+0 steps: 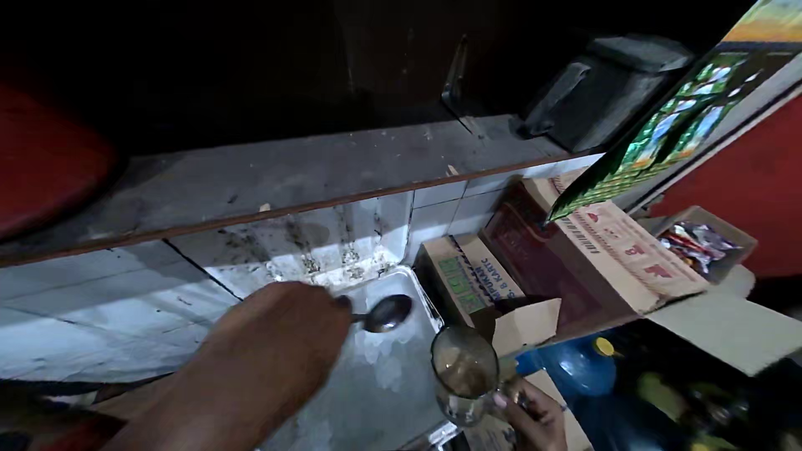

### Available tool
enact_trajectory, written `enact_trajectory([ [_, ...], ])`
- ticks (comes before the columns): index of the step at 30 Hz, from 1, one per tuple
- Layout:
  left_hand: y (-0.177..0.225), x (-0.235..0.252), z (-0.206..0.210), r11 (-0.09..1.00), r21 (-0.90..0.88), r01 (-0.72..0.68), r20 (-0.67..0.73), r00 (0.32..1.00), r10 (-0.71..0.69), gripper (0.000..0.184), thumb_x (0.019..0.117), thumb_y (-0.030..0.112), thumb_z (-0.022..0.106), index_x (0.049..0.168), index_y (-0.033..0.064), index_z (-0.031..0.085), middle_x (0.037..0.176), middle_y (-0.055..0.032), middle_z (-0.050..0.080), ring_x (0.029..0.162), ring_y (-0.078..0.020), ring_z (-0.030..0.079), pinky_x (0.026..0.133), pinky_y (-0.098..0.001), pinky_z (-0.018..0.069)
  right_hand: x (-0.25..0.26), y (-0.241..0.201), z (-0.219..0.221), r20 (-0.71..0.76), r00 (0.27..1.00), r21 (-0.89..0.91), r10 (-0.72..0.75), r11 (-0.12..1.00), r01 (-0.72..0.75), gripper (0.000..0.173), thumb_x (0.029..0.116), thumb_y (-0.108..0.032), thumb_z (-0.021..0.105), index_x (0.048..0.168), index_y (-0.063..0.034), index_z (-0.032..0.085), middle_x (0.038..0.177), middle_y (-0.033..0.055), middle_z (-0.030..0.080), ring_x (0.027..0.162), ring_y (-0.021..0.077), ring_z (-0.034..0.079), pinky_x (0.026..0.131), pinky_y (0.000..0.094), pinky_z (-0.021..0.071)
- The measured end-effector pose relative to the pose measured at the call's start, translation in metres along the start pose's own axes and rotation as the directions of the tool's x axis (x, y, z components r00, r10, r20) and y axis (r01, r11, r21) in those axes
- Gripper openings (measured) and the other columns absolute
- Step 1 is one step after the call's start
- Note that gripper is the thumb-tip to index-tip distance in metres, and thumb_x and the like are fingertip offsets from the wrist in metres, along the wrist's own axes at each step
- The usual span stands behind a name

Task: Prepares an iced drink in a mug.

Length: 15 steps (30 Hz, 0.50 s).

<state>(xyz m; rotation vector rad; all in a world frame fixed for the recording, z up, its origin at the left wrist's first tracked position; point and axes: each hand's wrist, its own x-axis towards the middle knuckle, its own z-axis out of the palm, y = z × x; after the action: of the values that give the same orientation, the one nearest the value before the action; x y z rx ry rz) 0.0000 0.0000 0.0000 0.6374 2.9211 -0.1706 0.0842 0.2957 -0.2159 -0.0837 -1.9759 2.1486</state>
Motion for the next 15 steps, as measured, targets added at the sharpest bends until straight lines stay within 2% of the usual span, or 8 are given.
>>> enact_trajectory([
  [1,-0.006,0.006,0.009,0.989,0.002,0.148,0.211,0.967,-0.145,0.011,0.0957,0.008,0.064,0.100,0.0032,0.073,0.089,-0.0208,0.071,0.090,-0.0437,0.070,0.076,-0.0591,0.0551,-0.001,-0.001,-0.004,-0.005,1.000,0.020,0.012,1.000,-0.012,0.019,0.0848,-0.009,0.073,0.075,-0.0247,0.070,0.068,-0.0171,0.064,0.058,-0.0077,0.055,0.054,0.0128,0.0462],
  [2,-0.012,0.018,0.028,0.963,0.004,0.270,0.404,0.880,-0.249,0.019,0.0995,0.008,0.059,0.112,-0.0017,0.070,0.107,-0.0261,0.070,0.107,-0.0474,0.066,0.089,-0.0620,0.0522,-0.002,-0.003,-0.008,-0.002,1.000,0.033,0.018,0.999,-0.017,0.018,0.0853,-0.010,0.073,0.076,-0.0255,0.070,0.068,-0.0169,0.064,0.057,-0.0073,0.055,0.053,0.0130,0.0469],
  [4,-0.024,0.047,0.101,0.923,0.016,0.385,0.602,0.733,-0.316,0.029,0.1037,0.006,0.050,0.124,-0.0089,0.064,0.130,-0.0304,0.062,0.125,-0.0487,0.058,0.100,-0.0624,0.0485,-0.004,-0.010,-0.016,0.007,1.000,0.037,0.022,0.999,-0.023,0.017,0.0863,-0.013,0.074,0.077,-0.0269,0.071,0.069,-0.0165,0.064,0.058,-0.0069,0.056,0.054,0.0132,0.0474],
  [5,-0.026,0.057,0.149,0.917,-0.007,0.399,0.639,0.707,-0.303,0.031,0.1053,0.006,0.047,0.128,-0.0100,0.062,0.135,-0.0308,0.060,0.128,-0.0480,0.057,0.103,-0.0613,0.0474,-0.005,-0.014,-0.019,0.003,1.000,0.029,0.022,0.999,-0.022,0.017,0.0859,-0.014,0.074,0.077,-0.0273,0.071,0.069,-0.0170,0.064,0.059,-0.0074,0.055,0.055,0.0126,0.0463],
  [7,-0.023,0.067,0.247,0.917,-0.102,0.385,0.660,0.716,-0.227,0.034,0.1065,0.008,0.045,0.131,-0.0093,0.060,0.139,-0.0298,0.058,0.131,-0.0464,0.055,0.107,-0.0595,0.0453,-0.008,-0.020,-0.025,0.004,1.000,0.000,0.009,1.000,-0.009,0.016,0.0865,-0.016,0.075,0.076,-0.0284,0.070,0.070,-0.0191,0.062,0.061,-0.0085,0.053,0.057,0.0121,0.0441],
  [9,-0.009,0.065,0.328,0.900,-0.229,0.370,0.549,0.813,-0.194,0.035,0.1073,0.010,0.043,0.129,-0.0092,0.063,0.135,-0.0293,0.062,0.130,-0.0445,0.058,0.109,-0.0561,0.0451,-0.012,-0.024,-0.031,0.007,1.000,-0.029,-0.016,0.999,0.016,0.014,0.0871,-0.019,0.075,0.078,-0.0298,0.071,0.074,-0.0206,0.064,0.067,-0.0091,0.056,0.062,0.0124,0.0458],
  [12,0.010,0.077,0.364,0.844,-0.296,0.446,0.589,0.781,-0.206,0.040,0.1098,0.018,0.040,0.138,-0.0024,0.059,0.143,-0.0242,0.058,0.137,-0.0391,0.053,0.115,-0.0514,0.0403,-0.020,-0.031,-0.042,0.003,0.999,-0.053,-0.038,0.998,0.038,0.013,0.0897,-0.020,0.073,0.084,-0.0312,0.073,0.079,-0.0218,0.066,0.073,-0.0091,0.058,0.068,0.0133,0.0482],
  [15,-0.003,0.083,0.358,0.885,-0.284,0.369,0.645,0.756,-0.108,0.039,0.1070,0.018,0.046,0.139,0.0003,0.059,0.144,-0.0239,0.057,0.137,-0.0401,0.052,0.114,-0.0547,0.0409,-0.028,-0.037,-0.050,-0.016,1.000,-0.064,-0.018,0.998,0.017,0.012,0.0903,-0.019,0.073,0.088,-0.0309,0.075,0.083,-0.0221,0.068,0.076,-0.0097,0.060,0.071,0.0134,0.0496],
])
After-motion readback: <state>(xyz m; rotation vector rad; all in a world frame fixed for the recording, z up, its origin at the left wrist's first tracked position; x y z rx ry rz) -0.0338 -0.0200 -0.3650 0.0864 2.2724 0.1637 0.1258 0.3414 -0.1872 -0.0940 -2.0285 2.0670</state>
